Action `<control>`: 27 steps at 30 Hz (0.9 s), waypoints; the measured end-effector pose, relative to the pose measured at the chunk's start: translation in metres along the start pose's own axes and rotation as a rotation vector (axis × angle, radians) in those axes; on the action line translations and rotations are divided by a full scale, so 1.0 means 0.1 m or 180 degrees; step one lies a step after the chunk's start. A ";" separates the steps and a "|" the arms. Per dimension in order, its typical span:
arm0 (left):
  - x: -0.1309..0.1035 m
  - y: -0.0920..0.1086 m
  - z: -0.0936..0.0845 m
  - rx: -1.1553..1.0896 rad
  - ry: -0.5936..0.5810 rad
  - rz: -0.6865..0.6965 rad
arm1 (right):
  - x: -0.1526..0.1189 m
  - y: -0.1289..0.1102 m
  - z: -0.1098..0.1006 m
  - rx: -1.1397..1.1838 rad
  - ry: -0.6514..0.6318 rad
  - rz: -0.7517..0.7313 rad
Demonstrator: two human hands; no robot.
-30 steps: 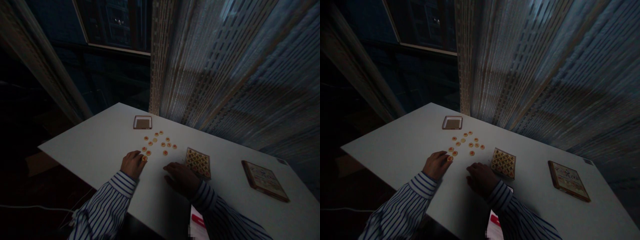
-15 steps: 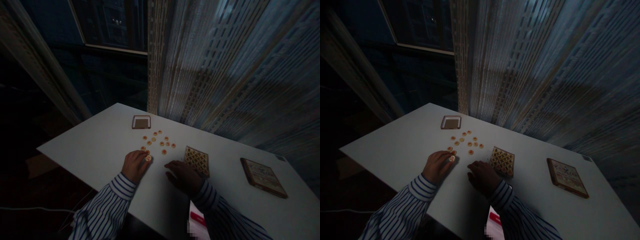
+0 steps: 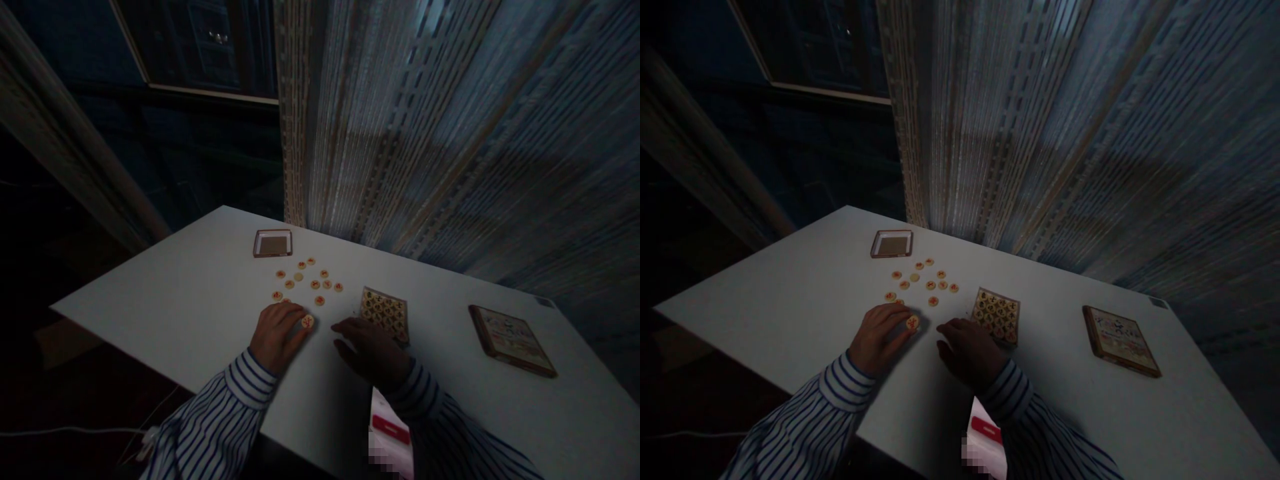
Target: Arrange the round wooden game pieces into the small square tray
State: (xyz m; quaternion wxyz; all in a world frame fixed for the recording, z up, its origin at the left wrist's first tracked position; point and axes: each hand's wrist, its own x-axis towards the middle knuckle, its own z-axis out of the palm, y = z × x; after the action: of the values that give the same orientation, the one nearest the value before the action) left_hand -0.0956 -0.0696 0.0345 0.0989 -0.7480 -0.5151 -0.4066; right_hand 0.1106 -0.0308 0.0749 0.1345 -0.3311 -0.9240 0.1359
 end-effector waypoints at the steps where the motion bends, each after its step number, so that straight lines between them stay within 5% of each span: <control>1: 0.01 0.01 0.01 -0.0019 -0.0014 0.0009 | -0.01 0.01 0.00 0.0019 0.0039 -0.0005; 27: 0.20 0.24 0.28 -0.0420 -0.0286 0.0201 | -0.29 0.36 0.11 0.0526 0.0986 0.0343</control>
State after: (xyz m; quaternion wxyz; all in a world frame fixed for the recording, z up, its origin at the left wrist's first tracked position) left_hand -0.0580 -0.0511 0.0370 0.0389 -0.7862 -0.4674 -0.4024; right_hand 0.1494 -0.0243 0.0480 0.2945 -0.3849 -0.8589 0.1658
